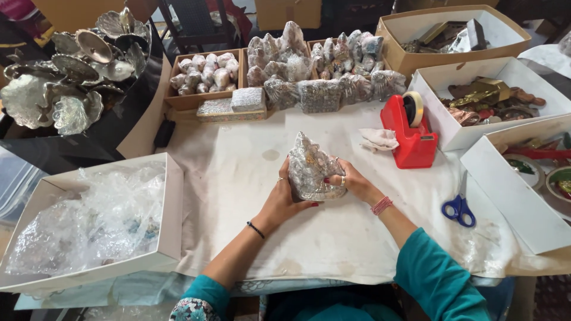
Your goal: The person unwraps a small decorative figurine from bubble wrap, wipes it with a cloth, and then re-wraps it in bubble wrap. The person handles the figurine and bubble wrap by hand, placing the wrapped item on the table among other packaged items.
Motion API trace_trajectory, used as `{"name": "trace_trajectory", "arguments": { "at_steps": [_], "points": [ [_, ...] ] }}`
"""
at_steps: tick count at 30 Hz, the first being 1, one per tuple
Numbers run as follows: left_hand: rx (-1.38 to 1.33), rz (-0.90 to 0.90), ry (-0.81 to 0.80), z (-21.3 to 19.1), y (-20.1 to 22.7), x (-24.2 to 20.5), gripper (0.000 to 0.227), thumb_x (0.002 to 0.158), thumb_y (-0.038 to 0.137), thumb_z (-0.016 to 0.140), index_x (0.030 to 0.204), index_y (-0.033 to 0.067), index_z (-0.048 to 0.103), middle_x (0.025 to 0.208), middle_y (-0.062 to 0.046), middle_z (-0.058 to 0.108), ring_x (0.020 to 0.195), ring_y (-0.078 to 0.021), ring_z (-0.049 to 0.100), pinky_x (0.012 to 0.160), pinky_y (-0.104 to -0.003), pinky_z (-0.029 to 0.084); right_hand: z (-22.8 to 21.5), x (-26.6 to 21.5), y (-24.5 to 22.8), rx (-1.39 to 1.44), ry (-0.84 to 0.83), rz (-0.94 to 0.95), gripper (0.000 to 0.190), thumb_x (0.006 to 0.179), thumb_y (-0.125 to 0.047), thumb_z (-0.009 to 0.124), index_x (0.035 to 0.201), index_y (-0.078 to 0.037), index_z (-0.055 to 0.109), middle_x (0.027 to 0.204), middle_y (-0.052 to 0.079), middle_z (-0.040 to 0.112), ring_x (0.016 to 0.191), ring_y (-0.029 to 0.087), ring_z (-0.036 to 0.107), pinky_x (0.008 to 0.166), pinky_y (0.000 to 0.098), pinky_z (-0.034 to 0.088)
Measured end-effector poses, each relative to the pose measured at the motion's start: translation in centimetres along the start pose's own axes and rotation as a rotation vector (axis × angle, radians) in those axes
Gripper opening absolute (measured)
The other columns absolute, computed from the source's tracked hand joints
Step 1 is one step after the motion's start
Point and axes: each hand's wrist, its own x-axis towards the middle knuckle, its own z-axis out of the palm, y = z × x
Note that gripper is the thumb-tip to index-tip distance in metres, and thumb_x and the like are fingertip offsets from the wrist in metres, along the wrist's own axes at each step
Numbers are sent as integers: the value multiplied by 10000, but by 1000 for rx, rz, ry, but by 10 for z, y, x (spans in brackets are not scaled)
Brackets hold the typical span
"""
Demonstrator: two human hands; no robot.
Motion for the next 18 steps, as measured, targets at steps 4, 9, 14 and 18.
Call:
{"name": "trace_trajectory", "arguments": {
  "at_steps": [4, 9, 14, 18],
  "points": [
    [-17, -1, -14, -1, 0, 1, 1353, 717, 233, 956, 1602, 93, -57, 1501, -281, 498, 1360, -414, 565, 1110, -471, 492, -1, 0, 4, -6, 7, 15, 842, 749, -411, 781, 1414, 20, 498, 1293, 72, 645, 1202, 150, 584, 1064, 310, 462],
    [-148, -56, -22, 4, -10, -2, 1408, 722, 203, 945, 1608, 120, -147, 1550, -267, 445, 1383, -366, 564, 1129, -445, 498, -1, 0, 8, -6, 8, 0, 820, 759, -382, 788, 1413, 28, 510, 1283, 78, 656, 1189, 152, 600, 1057, 306, 474],
    [-109, -154, -33, 0, 5, 4, 1389, 689, 162, 958, 1592, 136, -97, 1472, -241, 524, 1323, -339, 600, 1088, -437, 526, 0, 3, 11, 20, -8, 10, 771, 754, -283, 786, 1406, 19, 505, 1266, 80, 664, 1167, 151, 609, 1042, 307, 488],
    [-153, -184, 1, -2, 21, 9, 1291, 644, 118, 957, 1579, 111, 67, 1384, -221, 623, 1272, -319, 641, 1054, -423, 566, -2, 3, 15, -26, 16, 11, 737, 769, -205, 757, 1422, 16, 497, 1273, 89, 642, 1170, 154, 595, 1045, 314, 479]
  ]
}}
